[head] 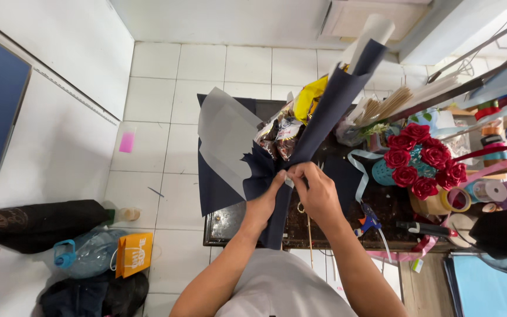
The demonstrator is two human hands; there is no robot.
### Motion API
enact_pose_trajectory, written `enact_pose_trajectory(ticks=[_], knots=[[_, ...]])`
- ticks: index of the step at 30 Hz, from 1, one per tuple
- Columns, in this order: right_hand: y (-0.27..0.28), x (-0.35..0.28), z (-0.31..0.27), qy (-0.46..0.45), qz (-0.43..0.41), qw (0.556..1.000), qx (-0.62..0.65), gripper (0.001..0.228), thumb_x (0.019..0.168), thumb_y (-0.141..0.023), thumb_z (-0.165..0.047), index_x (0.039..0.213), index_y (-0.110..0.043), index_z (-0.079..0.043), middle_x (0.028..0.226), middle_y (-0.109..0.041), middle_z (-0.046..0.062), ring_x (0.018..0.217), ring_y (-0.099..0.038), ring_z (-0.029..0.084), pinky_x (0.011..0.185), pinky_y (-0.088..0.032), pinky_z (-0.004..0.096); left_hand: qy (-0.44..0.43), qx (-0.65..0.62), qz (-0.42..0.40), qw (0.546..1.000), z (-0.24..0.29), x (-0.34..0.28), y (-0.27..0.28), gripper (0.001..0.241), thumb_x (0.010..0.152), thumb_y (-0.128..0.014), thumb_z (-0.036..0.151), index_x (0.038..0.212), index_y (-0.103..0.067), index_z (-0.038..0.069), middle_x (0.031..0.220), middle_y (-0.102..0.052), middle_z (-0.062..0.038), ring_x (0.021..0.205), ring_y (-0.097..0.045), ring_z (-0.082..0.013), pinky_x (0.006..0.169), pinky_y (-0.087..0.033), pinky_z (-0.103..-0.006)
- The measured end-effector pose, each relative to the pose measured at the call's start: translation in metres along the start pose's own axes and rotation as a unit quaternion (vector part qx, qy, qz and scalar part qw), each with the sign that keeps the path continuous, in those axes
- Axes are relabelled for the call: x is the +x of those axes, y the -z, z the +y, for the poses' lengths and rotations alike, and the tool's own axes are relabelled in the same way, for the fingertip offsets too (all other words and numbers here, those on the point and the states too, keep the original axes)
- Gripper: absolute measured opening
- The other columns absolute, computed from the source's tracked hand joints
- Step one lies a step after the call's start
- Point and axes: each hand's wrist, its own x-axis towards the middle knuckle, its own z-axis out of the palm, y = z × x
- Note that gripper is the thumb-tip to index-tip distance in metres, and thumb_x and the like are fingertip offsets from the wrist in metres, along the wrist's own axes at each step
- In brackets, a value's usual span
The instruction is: The person wraps a bouquet of snack packets in dark blue paper using scissors and a hot glue gun. They cut the paper, apply glue to secure the layers, and fold the paper around the snacks to create a finished gift arrangement.
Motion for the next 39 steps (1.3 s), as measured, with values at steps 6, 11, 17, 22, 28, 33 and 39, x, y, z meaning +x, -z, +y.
enact_pose_trajectory(ticks=[6,11,17,22,28,33,39], knots=[[-0.002,-0.010,-0.010,0.036,0.070,0.996,-0.032,0.023,0.102,-0.082,-0.006,0.096,-0.061,-0.014,0.090,-0.077,0.002,0.084,-0.080,0.022,0.076,-0.066,0.034,-0.014,-0.011,-0.018,1.000,-0.025,-0.009,0.009,0.059,0.091,-0.092,0.052,0.107,-0.084,-0.003,0.095,-0.084,-0.023,0.080,-0.082,-0.0355,0.060,-0.060,-0.0410],[0.003,-0.013,-0.039,0.000,0.138,0.990,-0.011,0.021,0.102,-0.084,-0.006,0.094,-0.066,-0.011,0.094,-0.071,0.003,0.079,-0.074,0.022,0.067,-0.064,0.038,0.022,0.016,-0.021,0.999,-0.014,-0.031,0.012,0.069,0.089,-0.090,0.060,0.121,-0.082,-0.001,0.105,-0.083,-0.024,0.087,-0.082,-0.0389,0.063,-0.063,-0.0484],[0.000,-0.022,-0.049,-0.043,0.163,0.985,0.049,0.008,0.100,-0.082,0.002,0.100,-0.080,-0.006,0.091,-0.072,0.006,0.075,-0.076,0.022,0.067,-0.063,0.036,0.023,0.019,-0.026,0.999,-0.015,-0.041,0.007,0.066,0.092,-0.088,0.060,0.126,-0.082,0.004,0.108,-0.084,-0.021,0.091,-0.083,-0.0362,0.066,-0.066,-0.0486],[0.006,-0.020,-0.054,-0.066,0.162,0.983,0.055,0.009,0.105,-0.076,0.002,0.109,-0.083,-0.003,0.098,-0.072,0.008,0.079,-0.074,0.024,0.069,-0.063,0.042,0.020,0.045,-0.044,0.998,-0.008,-0.035,-0.001,0.074,0.093,-0.085,0.065,0.127,-0.080,0.001,0.108,-0.083,-0.023,0.095,-0.082,-0.0388,0.070,-0.064,-0.0510],[-0.004,-0.024,-0.045,-0.082,0.177,0.980,0.036,0.005,0.107,-0.075,0.001,0.110,-0.077,0.005,0.096,-0.068,0.017,0.074,-0.071,0.028,0.068,-0.060,0.042,0.069,0.061,-0.042,0.995,-0.004,-0.050,0.000,0.076,0.091,-0.087,0.064,0.124,-0.079,-0.005,0.108,-0.082,-0.027,0.095,-0.080,-0.0408,0.072,-0.063,-0.0527],[-0.006,-0.024,-0.049,-0.105,0.136,0.985,-0.015,0.008,0.110,-0.071,-0.002,0.115,-0.076,0.003,0.099,-0.066,0.012,0.076,-0.065,0.019,0.070,-0.057,0.032,0.026,0.061,-0.015,0.998,-0.040,-0.021,0.001,0.067,0.087,-0.093,0.060,0.118,-0.086,0.001,0.097,-0.085,-0.020,0.082,-0.083,-0.0339,0.061,-0.062,-0.0455],[-0.014,-0.024,-0.043,-0.042,0.144,0.985,-0.082,0.014,0.111,-0.072,-0.001,0.124,-0.077,0.002,0.104,-0.069,0.014,0.082,-0.072,0.022,0.070,-0.058,0.034,-0.045,0.071,-0.040,0.996,-0.017,-0.032,-0.004,0.078,0.093,-0.088,0.052,0.146,-0.069,-0.002,0.119,-0.079,-0.030,0.110,-0.076,-0.0495,0.082,-0.062,-0.0629]])
